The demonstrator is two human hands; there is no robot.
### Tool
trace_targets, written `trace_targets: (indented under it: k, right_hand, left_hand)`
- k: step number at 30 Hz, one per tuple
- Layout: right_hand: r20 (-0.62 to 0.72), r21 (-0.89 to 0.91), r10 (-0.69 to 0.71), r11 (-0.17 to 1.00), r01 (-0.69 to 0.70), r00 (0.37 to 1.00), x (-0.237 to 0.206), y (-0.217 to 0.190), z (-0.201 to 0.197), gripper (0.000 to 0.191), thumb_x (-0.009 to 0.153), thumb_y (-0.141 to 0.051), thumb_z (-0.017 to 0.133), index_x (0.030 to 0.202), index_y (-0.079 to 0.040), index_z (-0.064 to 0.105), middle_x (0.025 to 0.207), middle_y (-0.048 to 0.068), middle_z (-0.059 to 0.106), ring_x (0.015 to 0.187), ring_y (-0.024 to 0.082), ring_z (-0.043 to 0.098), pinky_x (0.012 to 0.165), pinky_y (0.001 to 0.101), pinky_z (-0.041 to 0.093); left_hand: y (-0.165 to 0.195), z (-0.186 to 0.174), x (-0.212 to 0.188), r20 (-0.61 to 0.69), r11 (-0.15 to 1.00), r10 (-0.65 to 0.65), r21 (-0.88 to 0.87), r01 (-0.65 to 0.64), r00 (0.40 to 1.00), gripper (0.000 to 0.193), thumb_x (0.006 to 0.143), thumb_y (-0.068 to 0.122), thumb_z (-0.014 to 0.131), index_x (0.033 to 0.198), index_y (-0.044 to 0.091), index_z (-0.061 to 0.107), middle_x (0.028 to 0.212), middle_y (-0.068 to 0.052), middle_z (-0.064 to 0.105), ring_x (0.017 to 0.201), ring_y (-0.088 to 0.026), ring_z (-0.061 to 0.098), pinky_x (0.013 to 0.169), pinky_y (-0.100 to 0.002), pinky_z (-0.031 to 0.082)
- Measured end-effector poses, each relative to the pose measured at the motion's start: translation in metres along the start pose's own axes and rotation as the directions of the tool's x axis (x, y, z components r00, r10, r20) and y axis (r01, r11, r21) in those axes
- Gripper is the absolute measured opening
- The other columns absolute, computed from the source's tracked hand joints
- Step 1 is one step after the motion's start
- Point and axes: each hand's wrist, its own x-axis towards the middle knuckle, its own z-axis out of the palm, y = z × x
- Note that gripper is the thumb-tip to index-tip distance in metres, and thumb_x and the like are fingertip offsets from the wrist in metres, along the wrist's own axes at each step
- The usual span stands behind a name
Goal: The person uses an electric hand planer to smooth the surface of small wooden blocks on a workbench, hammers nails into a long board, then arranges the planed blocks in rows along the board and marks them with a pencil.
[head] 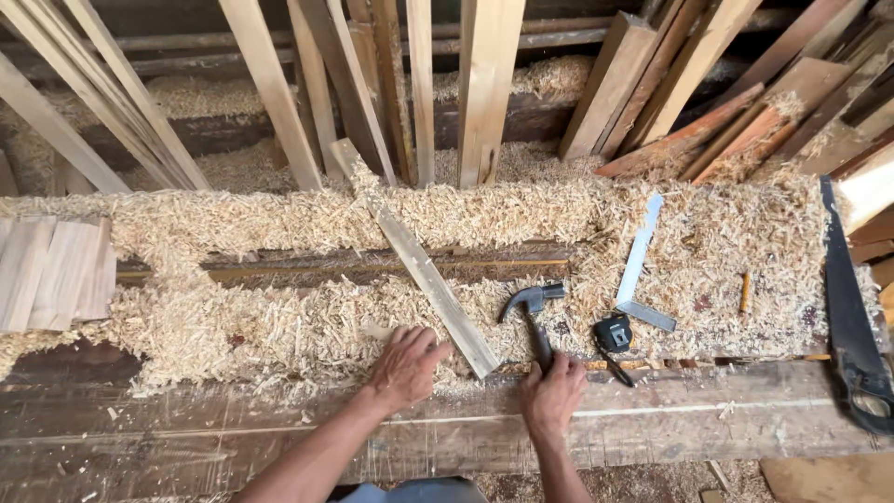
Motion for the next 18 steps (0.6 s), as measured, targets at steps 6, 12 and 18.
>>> trace_targets:
  k: [6,12,18]
  right_hand:
    - [0.265,0.492,-0.504,0.804,0.335,0.822,-0.029,-0.068,0.018,0.026,0.089,-0.017,0.065,0.112,-0.004,0.067,0.104,0.018,0.068,0.087,0.026,0.066,0.070,0.0393,0.056]
    - [0.562,0.488,-0.335,0.873,0.024,0.756,-0.027,-0.166,0.046,0.026,0.104,-0.023,0.056,0.097,-0.003,0.071,0.075,0.019,0.070,0.071,0.032,0.069,0.068,0.0440,0.056]
    - [0.385,0.300,-0.348,0.923,0.241,0.855,0.020,-0.225,0.084,0.033,0.099,-0.033,0.063,0.123,-0.013,0.069,0.100,0.021,0.073,0.089,0.032,0.073,0.076,0.0432,0.058]
  left_hand:
    - [-0.003,-0.019,-0.016,-0.261,0.965,0.076,-0.222,-0.137,0.962,0.067,0.080,-0.002,0.057,0.146,0.009,0.047,0.122,-0.016,0.060,0.103,-0.032,0.062,0.092,-0.045,0.050]
    - [-0.062,-0.071,-0.031,-0.526,0.976,0.079,-0.132,-0.173,0.847,0.065,0.082,0.004,0.064,0.144,0.012,0.046,0.133,-0.017,0.055,0.124,-0.038,0.058,0.105,-0.055,0.048]
    - [-0.104,-0.063,-0.069,-0.181,0.976,0.187,-0.078,-0.204,0.966,0.067,0.091,0.041,0.065,0.150,0.034,0.034,0.158,-0.012,0.031,0.146,-0.040,0.029,0.116,-0.068,0.016]
